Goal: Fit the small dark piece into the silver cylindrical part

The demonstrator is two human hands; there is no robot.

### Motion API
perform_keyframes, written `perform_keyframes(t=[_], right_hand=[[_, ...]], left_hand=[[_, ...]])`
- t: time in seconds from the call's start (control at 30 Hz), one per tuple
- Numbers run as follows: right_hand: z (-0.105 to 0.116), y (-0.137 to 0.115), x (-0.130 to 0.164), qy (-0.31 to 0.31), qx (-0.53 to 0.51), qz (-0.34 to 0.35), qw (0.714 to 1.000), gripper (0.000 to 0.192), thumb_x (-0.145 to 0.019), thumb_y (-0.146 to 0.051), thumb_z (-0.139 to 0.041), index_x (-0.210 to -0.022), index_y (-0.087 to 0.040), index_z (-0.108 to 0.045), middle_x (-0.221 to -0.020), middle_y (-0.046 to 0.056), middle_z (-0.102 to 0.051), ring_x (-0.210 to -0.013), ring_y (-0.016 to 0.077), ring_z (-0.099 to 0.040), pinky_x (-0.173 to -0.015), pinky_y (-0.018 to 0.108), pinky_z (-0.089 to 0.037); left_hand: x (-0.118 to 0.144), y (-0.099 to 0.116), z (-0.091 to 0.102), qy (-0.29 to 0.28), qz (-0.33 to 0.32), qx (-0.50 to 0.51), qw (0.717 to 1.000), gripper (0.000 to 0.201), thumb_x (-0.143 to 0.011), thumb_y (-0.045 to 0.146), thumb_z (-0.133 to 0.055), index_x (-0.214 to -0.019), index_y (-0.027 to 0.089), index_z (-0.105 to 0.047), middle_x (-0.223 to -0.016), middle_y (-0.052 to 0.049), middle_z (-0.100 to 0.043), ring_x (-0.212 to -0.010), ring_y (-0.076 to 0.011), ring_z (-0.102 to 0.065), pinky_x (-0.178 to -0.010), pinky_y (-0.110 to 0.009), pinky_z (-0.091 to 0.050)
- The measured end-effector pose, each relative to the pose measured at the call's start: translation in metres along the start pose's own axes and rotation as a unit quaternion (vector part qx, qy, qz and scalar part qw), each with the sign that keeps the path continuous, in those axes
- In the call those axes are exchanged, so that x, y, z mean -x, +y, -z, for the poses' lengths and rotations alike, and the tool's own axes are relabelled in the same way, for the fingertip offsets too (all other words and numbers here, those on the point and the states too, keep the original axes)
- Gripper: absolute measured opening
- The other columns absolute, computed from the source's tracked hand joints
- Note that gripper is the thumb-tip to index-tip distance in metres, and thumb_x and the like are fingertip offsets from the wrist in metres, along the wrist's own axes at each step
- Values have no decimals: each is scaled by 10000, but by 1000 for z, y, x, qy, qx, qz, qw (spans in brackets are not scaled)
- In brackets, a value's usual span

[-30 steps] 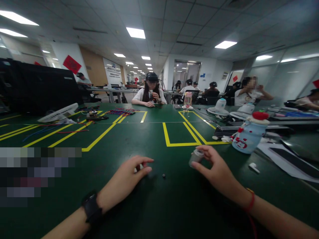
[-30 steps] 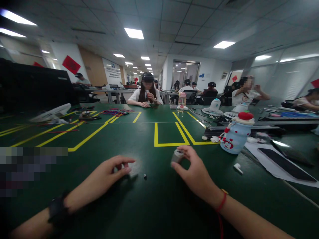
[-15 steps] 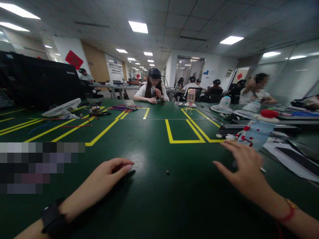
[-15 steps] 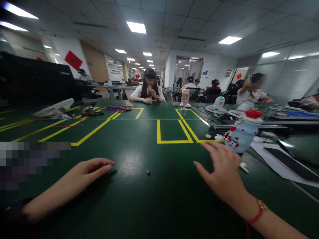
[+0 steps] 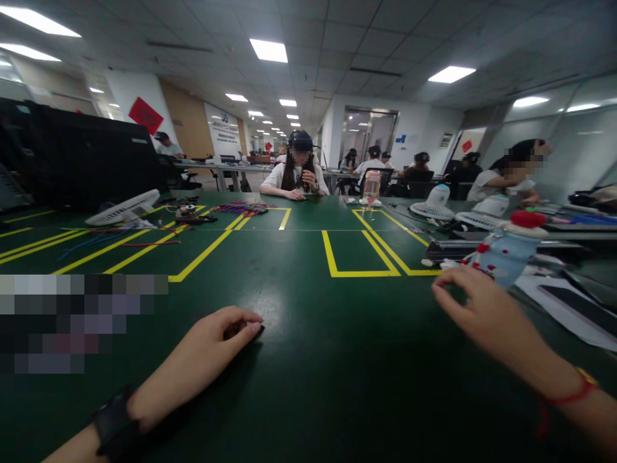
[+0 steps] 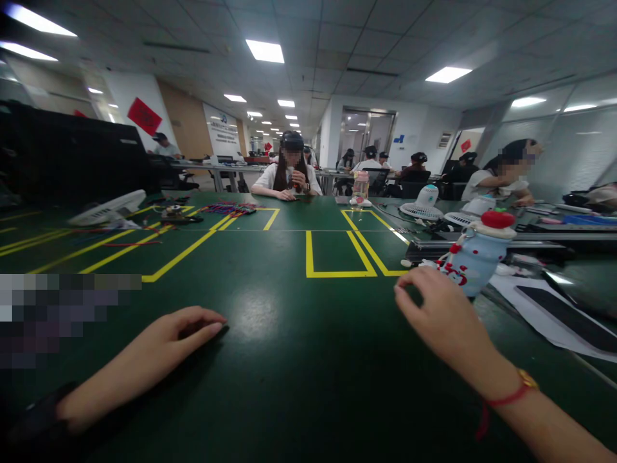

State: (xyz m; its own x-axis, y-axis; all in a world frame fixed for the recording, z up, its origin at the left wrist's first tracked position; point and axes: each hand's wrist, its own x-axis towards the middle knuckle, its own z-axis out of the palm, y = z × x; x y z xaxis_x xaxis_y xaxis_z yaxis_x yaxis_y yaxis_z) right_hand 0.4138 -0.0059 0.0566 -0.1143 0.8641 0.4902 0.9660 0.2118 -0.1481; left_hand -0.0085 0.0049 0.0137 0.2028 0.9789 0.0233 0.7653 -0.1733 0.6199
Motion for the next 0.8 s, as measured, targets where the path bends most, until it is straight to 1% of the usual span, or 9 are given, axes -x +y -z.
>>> perform_keyframes(t=[0.03,0.1,0.13,0.2,0.37,0.5,0.67,0.73,0.8], right_hand=[[6,20,6,10,25,-36,999,257,-854,-406,-472,-857,-188,-608,-924,111,-610,-848,239,-563,-771,395,-410],[11,52,16,-7,55,-96,994,286,-843,-443,-481,-865,-199,-629,-917,109,-622,-812,234,-578,-733,381,-420],[11,63,21,-25,60,-117,991,301,-841,-464,-481,-877,-209,-637,-922,102,-630,-798,224,-584,-713,366,-427],[9,74,26,-44,60,-138,988,325,-833,-493,-481,-903,-221,-644,-939,86,-642,-792,212,-589,-695,346,-435],[7,76,26,-11,69,-171,983,360,-781,-540,-487,-891,-235,-644,-894,45,-658,-777,212,-589,-658,325,-426],[10,78,26,-25,58,-198,978,384,-755,-558,-487,-905,-247,-654,-919,38,-669,-798,217,-604,-669,324,-429],[11,85,24,-68,4,-232,970,402,-728,-568,-518,-904,-252,-692,-969,57,-686,-819,241,-628,-702,357,-454],[10,91,27,-70,-38,-237,968,438,-718,-562,-541,-1001,-265,-690,-1027,68,-685,-865,261,-638,-718,376,-472],[8,97,32,-77,-75,-236,966,544,-705,-573,-579,-1162,-283,-634,-1052,80,-685,-858,271,-653,-710,392,-493]], left_hand=[[-1,2,1,-3,4,7,1000,397,-849,555,-496,-1036,268,-696,-996,-39,-710,-902,-258,-659,-783,-354,-506],[-1,6,2,-8,12,18,1000,399,-838,560,-506,-1024,269,-705,-1001,-36,-717,-901,-260,-662,-775,-353,-510],[-1,7,2,-10,16,21,1000,399,-836,562,-508,-1021,270,-707,-1004,-35,-719,-903,-261,-662,-777,-354,-510],[0,9,3,-13,23,23,999,401,-834,566,-510,-1023,271,-706,-1016,-34,-717,-915,-259,-659,-792,-361,-507],[4,8,3,-18,17,23,999,419,-851,574,-488,-1042,259,-687,-1036,-44,-697,-952,-260,-641,-841,-379,-486],[6,6,1,-15,17,21,1000,421,-856,574,-481,-1060,262,-676,-1026,-42,-690,-933,-257,-638,-826,-374,-486],[6,6,1,-14,10,20,1000,400,-857,559,-485,-1046,267,-683,-1034,-36,-689,-940,-256,-636,-814,-359,-486],[6,6,2,-14,4,20,1000,396,-860,555,-483,-1049,268,-681,-1029,-34,-690,-938,-254,-636,-818,-358,-483],[6,5,2,-16,3,22,1000,395,-862,555,-481,-1052,270,-677,-1031,-32,-689,-945,-252,-633,-827,-359,-480]])
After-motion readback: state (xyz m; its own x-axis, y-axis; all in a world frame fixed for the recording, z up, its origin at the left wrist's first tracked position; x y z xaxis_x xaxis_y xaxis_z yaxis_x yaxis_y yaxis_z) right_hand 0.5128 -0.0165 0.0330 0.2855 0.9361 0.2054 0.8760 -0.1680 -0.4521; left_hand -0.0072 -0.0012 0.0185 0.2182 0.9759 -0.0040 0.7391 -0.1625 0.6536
